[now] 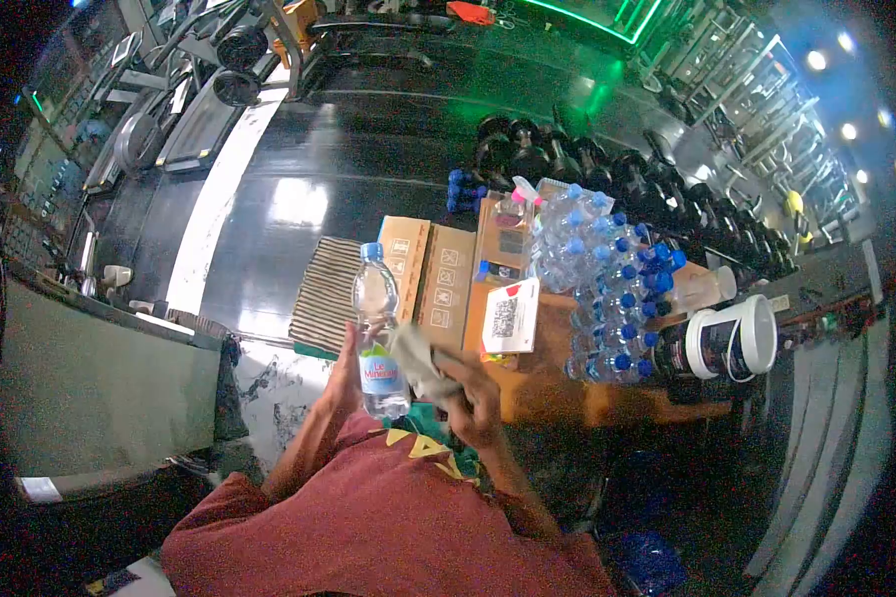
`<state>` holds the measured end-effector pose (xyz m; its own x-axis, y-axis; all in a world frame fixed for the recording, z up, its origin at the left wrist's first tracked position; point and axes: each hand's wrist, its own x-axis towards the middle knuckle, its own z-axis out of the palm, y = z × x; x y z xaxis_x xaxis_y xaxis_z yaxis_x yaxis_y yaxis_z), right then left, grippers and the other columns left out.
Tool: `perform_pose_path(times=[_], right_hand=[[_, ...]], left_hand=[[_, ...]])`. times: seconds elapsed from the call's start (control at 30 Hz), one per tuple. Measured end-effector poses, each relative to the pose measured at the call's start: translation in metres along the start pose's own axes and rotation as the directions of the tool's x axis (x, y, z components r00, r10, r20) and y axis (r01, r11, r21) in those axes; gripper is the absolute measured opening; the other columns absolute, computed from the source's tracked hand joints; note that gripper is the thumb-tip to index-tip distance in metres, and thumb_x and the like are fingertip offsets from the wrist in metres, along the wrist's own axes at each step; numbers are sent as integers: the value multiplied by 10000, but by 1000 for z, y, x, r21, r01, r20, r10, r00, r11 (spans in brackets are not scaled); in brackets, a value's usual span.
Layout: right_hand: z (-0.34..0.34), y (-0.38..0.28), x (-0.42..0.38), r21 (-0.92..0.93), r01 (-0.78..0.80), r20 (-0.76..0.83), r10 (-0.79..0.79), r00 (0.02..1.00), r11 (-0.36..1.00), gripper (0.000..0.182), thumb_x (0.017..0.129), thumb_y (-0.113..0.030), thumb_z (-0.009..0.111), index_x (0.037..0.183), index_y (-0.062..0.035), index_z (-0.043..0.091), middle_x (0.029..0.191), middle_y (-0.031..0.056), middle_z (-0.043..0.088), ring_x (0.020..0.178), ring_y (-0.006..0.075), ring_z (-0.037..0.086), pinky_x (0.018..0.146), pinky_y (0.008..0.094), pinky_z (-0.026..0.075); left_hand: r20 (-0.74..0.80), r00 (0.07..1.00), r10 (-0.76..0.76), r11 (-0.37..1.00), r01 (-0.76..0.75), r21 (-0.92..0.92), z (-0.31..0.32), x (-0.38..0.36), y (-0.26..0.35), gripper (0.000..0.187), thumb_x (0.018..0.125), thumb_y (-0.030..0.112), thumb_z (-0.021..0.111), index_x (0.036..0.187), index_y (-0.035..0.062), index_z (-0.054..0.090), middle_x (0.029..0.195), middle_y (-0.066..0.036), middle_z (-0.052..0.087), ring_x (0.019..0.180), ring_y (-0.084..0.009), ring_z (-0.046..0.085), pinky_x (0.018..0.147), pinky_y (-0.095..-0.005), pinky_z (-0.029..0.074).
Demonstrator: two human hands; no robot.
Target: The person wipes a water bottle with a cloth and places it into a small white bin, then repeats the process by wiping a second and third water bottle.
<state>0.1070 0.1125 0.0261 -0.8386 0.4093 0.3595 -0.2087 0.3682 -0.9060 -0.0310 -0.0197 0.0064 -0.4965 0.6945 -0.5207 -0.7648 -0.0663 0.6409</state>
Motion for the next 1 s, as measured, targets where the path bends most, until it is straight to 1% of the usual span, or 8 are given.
perform_pose_path(times=[0.13, 0.23, 0.43, 0.5, 0.57, 0.63, 0.73, 1.0], right_hand=[[35, -18, 35, -529, 149, 148, -82, 986, 835, 443, 690, 94, 534, 1064, -126, 625, 1104, 78, 551, 1027, 256, 499, 892, 356, 423], [46, -13, 18, -517, 280, 278, -151, 949, 809, 495, 670, 78, 552, 1071, -200, 636, 1107, 42, 541, 1074, 263, 454, 911, 363, 398], [10, -4, -13, -39, 144, 499, -106, 860, 989, 420, 639, -11, 620, 1035, -149, 648, 1101, 71, 573, 1026, 264, 509, 920, 358, 407], [2, -1, -22, 295, -277, 334, 172, 927, 915, 424, 650, 35, 603, 1040, -127, 632, 1086, 113, 578, 1046, 294, 523, 909, 380, 420], [0, -4, -13, 308, -337, 161, 300, 940, 890, 415, 652, 53, 597, 1034, -109, 620, 1103, 140, 564, 1070, 309, 514, 902, 384, 425], [1, 1, -1, 326, -397, -14, 424, 905, 858, 407, 655, 71, 592, 1029, -91, 608, 1119, 167, 550, 1095, 324, 505, 895, 388, 431], [24, 10, 20, -408, 61, 15, -60, 998, 911, 452, 640, 62, 615, 1043, -140, 590, 1217, 177, 468, 1102, 351, 496, 884, 396, 445], [5, 3, -21, -205, 121, 367, -38, 929, 971, 484, 654, 28, 593, 1092, -180, 595, 1114, 122, 528, 1017, 307, 537, 854, 369, 464]], left_hand=[[120, 993, 14, 994, 0, -112, 8, -1, -13, 743, 870, 658, 237, 1277, 61, 412, 1178, -145, 527, 1050, -255, 546, 884, -361, 479], [17, 991, 136, 991, -136, 14, -14, 2, -25, 780, 854, 687, 209, 1240, 56, 456, 1147, -147, 540, 1029, -263, 555, 865, -365, 490], [159, 987, -11, 980, 42, -193, -69, 35, -34, 868, 771, 775, 278, 1188, 44, 489, 1029, -172, 584, 885, -291, 607, 774, -422, 525], [215, 976, -26, 970, 77, -233, -57, 22, -27, 864, 771, 772, 290, 1187, 41, 484, 1031, -177, 583, 881, -300, 606, 773, -425, 525], [-1, 998, -58, 995, 58, -83, -13, -3, -11, 852, 777, 764, 298, 1201, 44, 463, 1031, -177, 583, 870, -302, 609, 764, -428, 528], [126, 982, -137, 984, 150, -95, -11, -3, -18, 782, 827, 708, 280, 1258, 73, 428, 1097, -155, 566, 960, -271, 585, 814, -438, 503], [92, 991, -94, 974, 110, -197, -3, 10, -39, 666, 915, 582, 202, 1253, 64, 448, 1157, -112, 552, 1017, -245, 561, 875, -396, 466], [12, 997, -76, 979, 76, -191, -32, 26, -25, 810, 805, 737, 256, 1145, 43, 499, 895, -161, 614, 791, -276, 617, 705, -421, 526]])
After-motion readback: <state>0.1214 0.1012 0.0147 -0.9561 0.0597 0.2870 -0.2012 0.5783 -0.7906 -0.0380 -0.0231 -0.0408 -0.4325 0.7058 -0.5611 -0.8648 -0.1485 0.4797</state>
